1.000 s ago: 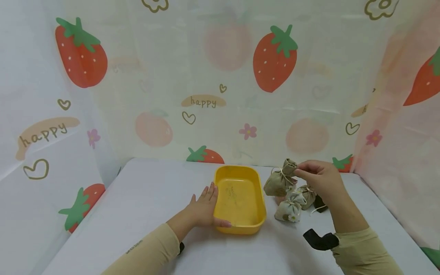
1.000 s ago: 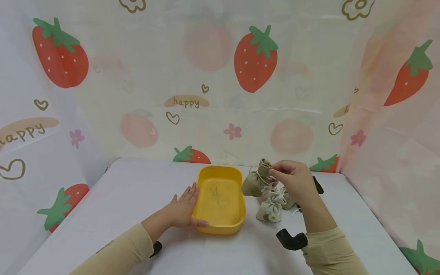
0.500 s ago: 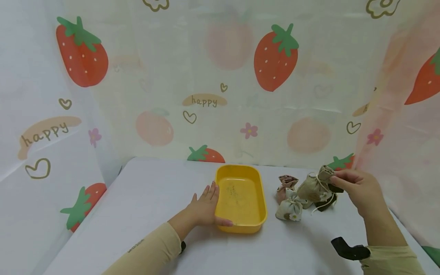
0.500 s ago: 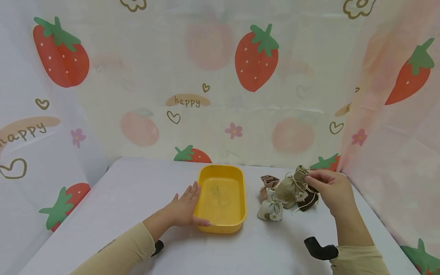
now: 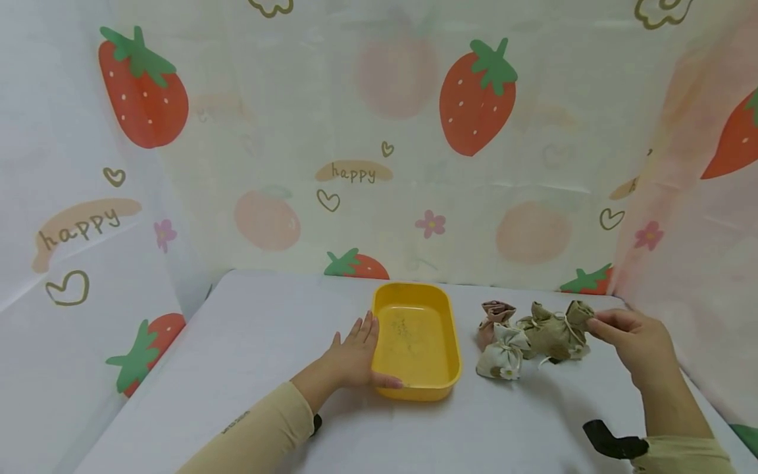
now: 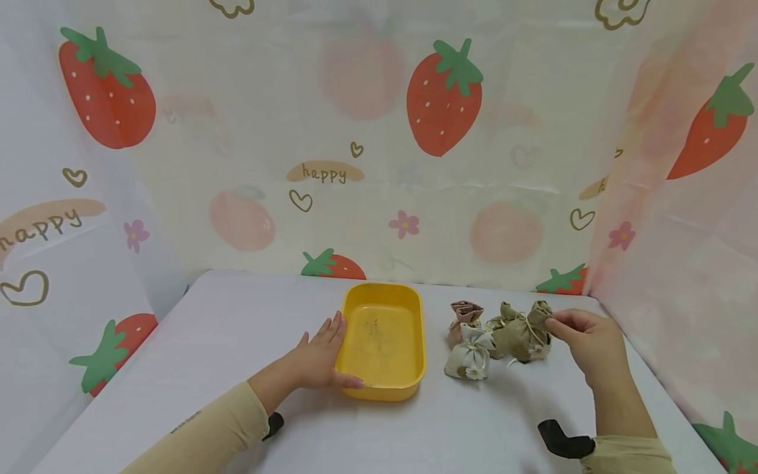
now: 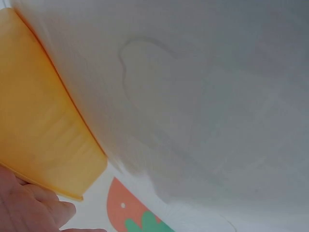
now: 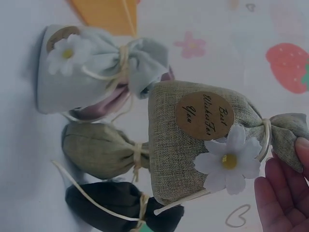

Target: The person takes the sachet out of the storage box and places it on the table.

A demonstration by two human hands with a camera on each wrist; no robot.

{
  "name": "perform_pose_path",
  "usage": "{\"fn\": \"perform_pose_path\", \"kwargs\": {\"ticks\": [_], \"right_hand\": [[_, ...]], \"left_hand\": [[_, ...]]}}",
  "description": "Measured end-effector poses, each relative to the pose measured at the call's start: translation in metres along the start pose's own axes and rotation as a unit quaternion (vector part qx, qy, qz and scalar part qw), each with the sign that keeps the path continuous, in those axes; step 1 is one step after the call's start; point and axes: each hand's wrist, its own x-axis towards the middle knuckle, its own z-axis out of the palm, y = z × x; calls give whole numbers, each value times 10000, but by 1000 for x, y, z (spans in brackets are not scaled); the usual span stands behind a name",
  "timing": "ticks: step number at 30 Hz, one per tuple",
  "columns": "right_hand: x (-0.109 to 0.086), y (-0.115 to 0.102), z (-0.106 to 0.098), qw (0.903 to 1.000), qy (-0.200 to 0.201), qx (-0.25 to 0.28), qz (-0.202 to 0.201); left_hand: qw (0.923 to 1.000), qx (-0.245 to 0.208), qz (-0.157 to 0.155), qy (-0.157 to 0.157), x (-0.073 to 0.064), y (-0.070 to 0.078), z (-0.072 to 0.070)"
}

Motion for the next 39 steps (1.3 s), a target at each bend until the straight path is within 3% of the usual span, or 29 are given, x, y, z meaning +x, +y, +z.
{"fn": "perform_pose_path", "kwargs": {"ticks": [5,13,22,32,36,39], "right_hand": [[1,10,5,9998,-139,83,131],[5,28,18,9984,-410,-320,200],[6,47,37,9959,-753,-378,332],[6,51,43,9929,-940,-584,426],[5,48,43,9901,-979,-941,361],[6,44,42,9824,-963,-1598,124]], "left_hand": [[10000,-19,-37,-25,0,1,-1],[9999,-64,-70,-57,2,0,0],[10000,7,-63,-37,6,-3,4],[10000,21,-59,-22,6,-4,3],[10000,16,-74,-21,5,-3,4],[10000,19,-78,-17,5,-3,3]]}}
